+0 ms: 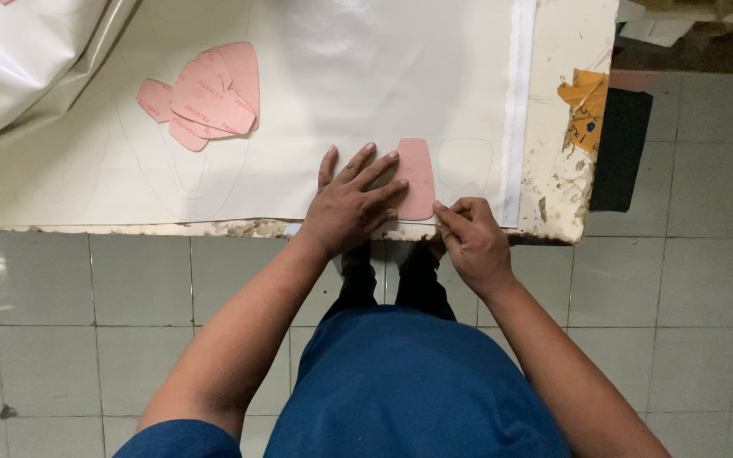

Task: The person traces the outline of pink paper pattern pieces onto a white sheet laid on a work table, using a pen held in the right hand while the left hand holds each pattern piece steady. After tracing, the person moves the pattern piece aside and reaches for another piece.

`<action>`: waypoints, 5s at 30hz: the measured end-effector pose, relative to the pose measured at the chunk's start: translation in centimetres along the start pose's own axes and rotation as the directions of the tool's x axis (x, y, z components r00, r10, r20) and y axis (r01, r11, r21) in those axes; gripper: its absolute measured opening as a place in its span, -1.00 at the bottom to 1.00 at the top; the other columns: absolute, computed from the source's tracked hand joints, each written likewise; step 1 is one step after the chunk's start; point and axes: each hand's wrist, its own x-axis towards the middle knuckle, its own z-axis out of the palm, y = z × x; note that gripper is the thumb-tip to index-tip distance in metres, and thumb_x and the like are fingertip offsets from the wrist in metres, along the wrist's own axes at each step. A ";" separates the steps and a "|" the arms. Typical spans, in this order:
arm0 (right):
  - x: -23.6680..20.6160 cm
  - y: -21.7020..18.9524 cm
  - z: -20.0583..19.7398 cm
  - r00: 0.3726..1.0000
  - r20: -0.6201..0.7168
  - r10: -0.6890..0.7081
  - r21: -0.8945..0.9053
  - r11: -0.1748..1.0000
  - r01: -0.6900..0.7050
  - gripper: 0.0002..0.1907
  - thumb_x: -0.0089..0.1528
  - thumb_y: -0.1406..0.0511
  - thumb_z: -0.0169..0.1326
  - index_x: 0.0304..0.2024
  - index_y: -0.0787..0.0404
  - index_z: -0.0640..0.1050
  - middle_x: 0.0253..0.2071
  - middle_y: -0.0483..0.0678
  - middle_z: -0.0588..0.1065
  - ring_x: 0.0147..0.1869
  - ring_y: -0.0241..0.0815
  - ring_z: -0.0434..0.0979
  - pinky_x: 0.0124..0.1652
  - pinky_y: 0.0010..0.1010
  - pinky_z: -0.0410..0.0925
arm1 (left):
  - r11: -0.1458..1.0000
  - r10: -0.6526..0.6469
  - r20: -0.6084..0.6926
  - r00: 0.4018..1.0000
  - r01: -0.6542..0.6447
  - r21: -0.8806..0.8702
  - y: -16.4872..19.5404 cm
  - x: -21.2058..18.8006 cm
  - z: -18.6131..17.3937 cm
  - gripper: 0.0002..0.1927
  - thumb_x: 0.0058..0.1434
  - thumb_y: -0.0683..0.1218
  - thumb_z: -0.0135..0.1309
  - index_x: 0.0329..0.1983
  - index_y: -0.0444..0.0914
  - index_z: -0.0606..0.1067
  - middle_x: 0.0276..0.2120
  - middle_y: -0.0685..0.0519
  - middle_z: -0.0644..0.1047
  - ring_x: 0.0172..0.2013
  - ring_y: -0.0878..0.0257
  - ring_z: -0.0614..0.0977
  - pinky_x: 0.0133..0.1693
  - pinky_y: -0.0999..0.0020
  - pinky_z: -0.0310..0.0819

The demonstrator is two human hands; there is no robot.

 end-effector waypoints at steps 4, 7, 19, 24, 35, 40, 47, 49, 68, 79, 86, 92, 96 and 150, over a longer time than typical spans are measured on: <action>0.0 0.0 0.0 1.000 0.005 -0.003 0.008 1.000 0.003 -0.68 0.27 0.36 0.23 0.08 0.08 0.65 -0.11 -0.04 0.47 -0.22 -0.19 0.56 -0.27 -0.38 0.47 | 1.000 -0.004 0.008 1.000 0.004 -0.002 0.0 0.0 0.1 -0.50 0.27 0.18 0.12 0.29 0.19 0.46 0.47 0.20 0.24 0.49 0.13 0.14 0.43 -0.18 -0.42; 0.0 0.1 -0.1 1.000 -0.007 -0.019 0.018 1.000 0.019 -0.70 0.28 0.35 0.23 0.08 0.07 0.66 -0.11 -0.04 0.47 -0.21 -0.18 0.56 -0.26 -0.37 0.47 | 1.000 -0.005 0.003 1.000 0.005 0.000 0.1 0.1 0.2 -0.51 0.27 0.17 0.12 0.29 0.20 0.46 0.47 0.20 0.24 0.49 0.14 0.14 0.43 -0.19 -0.43; 0.1 -0.2 -0.3 0.997 -0.012 -0.074 -0.017 0.997 0.074 -0.70 0.27 0.35 0.22 0.08 0.07 0.66 -0.10 -0.04 0.45 -0.21 -0.17 0.55 -0.28 -0.36 0.45 | 1.000 0.003 -0.013 1.000 -0.003 -0.022 -0.1 0.1 0.3 -0.50 0.22 0.14 0.18 0.26 0.16 0.49 0.45 0.19 0.27 0.48 0.14 0.16 0.42 -0.22 -0.38; 0.1 0.0 -0.3 0.998 0.021 -0.057 -0.018 0.998 0.057 -0.71 0.28 0.35 0.23 0.07 0.07 0.65 -0.11 -0.04 0.45 -0.23 -0.18 0.55 -0.29 -0.37 0.45 | 1.000 0.001 0.001 1.000 -0.001 -0.024 0.1 0.3 -0.3 -0.49 0.20 0.15 0.19 0.26 0.15 0.49 0.45 0.17 0.27 0.48 0.12 0.15 0.42 -0.22 -0.39; 3.0 -0.9 -2.5 0.993 0.117 0.026 0.053 0.998 -0.033 -0.78 0.33 0.27 0.13 0.00 0.13 0.66 -0.12 0.00 0.42 -0.12 -0.07 0.53 -0.11 -0.28 0.44 | 0.993 -0.044 0.248 0.968 0.016 0.115 5.7 2.0 1.6 -0.69 0.32 -0.17 -0.05 0.05 -0.41 0.53 0.27 -0.23 0.43 0.12 -0.02 0.53 0.09 0.15 0.42; 7.8 -3.5 -4.1 0.994 0.032 -0.108 0.062 0.992 0.106 -0.79 0.40 0.26 0.06 -0.07 0.23 0.65 -0.27 0.06 0.48 -0.15 0.04 0.53 -0.13 -0.23 0.39 | 0.741 -0.079 0.045 0.996 0.029 0.671 10.5 2.8 6.1 -0.45 0.15 -0.02 -0.04 0.06 -0.54 0.52 0.16 -0.42 0.49 -0.20 -0.08 0.55 -0.19 0.11 0.40; 10.8 -6.6 -2.3 0.893 0.371 -0.253 0.141 0.966 0.215 -0.82 0.32 0.26 0.09 -0.28 0.23 0.62 -0.35 0.04 0.60 -0.24 0.05 0.60 -0.16 -0.18 0.42 | 0.837 -0.090 0.243 0.966 -0.058 0.544 10.6 3.7 10.1 -0.59 0.16 -0.03 0.05 0.09 -0.18 0.55 0.08 -0.15 0.51 -0.01 -0.15 0.51 -0.23 -0.15 0.35; 10.7 -6.7 -1.8 0.877 0.375 -0.300 0.112 0.954 0.278 -0.82 0.30 0.26 0.10 -0.29 0.22 0.63 -0.36 0.02 0.60 -0.24 0.06 0.58 -0.13 -0.14 0.40 | 0.832 -0.085 0.361 0.929 -0.134 0.539 10.6 3.6 10.2 -0.60 0.19 -0.03 0.05 0.09 -0.21 0.55 0.08 -0.17 0.51 0.00 -0.19 0.50 -0.18 -0.22 0.35; 10.3 -4.5 -2.1 0.932 0.210 -0.294 0.055 0.956 0.289 -0.92 0.29 0.32 0.14 -0.21 0.19 0.62 -0.38 -0.01 0.53 -0.14 0.04 0.48 0.11 -0.21 0.26 | 0.810 -0.022 0.275 0.961 -0.144 0.568 9.8 2.8 6.3 -0.67 0.26 -0.03 -0.01 -0.10 -0.34 0.61 -0.19 -0.19 0.57 -0.20 -0.05 0.53 -0.30 0.04 0.34; 11.2 -4.4 -1.9 0.910 0.119 -0.397 0.072 0.918 0.391 -0.95 0.30 0.36 0.15 -0.20 0.22 0.61 -0.26 0.01 0.59 -0.08 0.05 0.56 0.09 -0.17 0.32 | 0.813 0.042 -0.035 0.998 -0.014 0.582 8.7 2.3 5.0 -0.48 0.12 -0.11 -0.02 0.04 -0.61 0.48 -0.10 -0.34 0.55 -0.25 0.03 0.52 -0.28 0.24 0.37; 12.0 -4.2 -1.1 0.924 0.164 -0.345 -0.013 0.936 0.351 -0.92 0.33 0.34 0.17 -0.20 0.24 0.62 -0.28 0.03 0.59 -0.08 0.04 0.56 0.09 -0.16 0.36 | 0.987 -0.003 -0.052 0.999 0.011 0.157 7.9 2.2 4.7 -0.57 -0.03 -0.21 0.10 -0.11 -0.58 0.47 -0.19 -0.29 0.49 -0.22 -0.03 0.48 -0.22 0.19 0.43; 12.5 -3.3 -1.2 0.908 0.099 -0.407 -0.022 0.912 0.410 -0.92 0.31 0.35 0.18 -0.19 0.25 0.60 -0.27 0.03 0.59 -0.08 0.06 0.56 0.08 -0.15 0.34 | 0.991 -0.032 -0.203 0.979 0.058 0.123 8.1 2.6 3.1 -0.33 -0.10 -0.20 0.15 0.05 -0.75 0.36 0.05 -0.54 0.42 -0.23 -0.03 0.51 -0.15 0.19 0.51; 13.6 -2.2 -1.5 0.913 0.077 -0.400 -0.047 0.913 0.404 -0.93 0.34 0.36 0.18 -0.16 0.25 0.59 -0.30 0.02 0.57 -0.12 0.06 0.56 0.07 -0.14 0.34 | 0.993 -0.070 -0.077 0.995 0.077 0.088 8.2 2.7 2.1 -0.32 -0.11 -0.22 0.20 0.10 -0.63 0.35 0.17 -0.55 0.35 -0.18 -0.05 0.53 -0.11 0.18 0.53; 2.6 -3.7 -0.6 0.882 0.091 -0.462 0.143 0.883 0.448 -0.83 0.24 0.47 0.13 -0.10 0.27 0.51 -0.18 0.06 0.55 -0.02 0.12 0.58 0.24 0.03 0.37 | 0.946 -0.181 0.217 0.959 0.230 -0.228 2.1 6.3 0.2 -0.89 0.11 -0.22 0.09 -0.33 -0.30 0.60 -0.08 -0.20 0.49 -0.23 -0.12 0.64 -0.16 0.06 0.54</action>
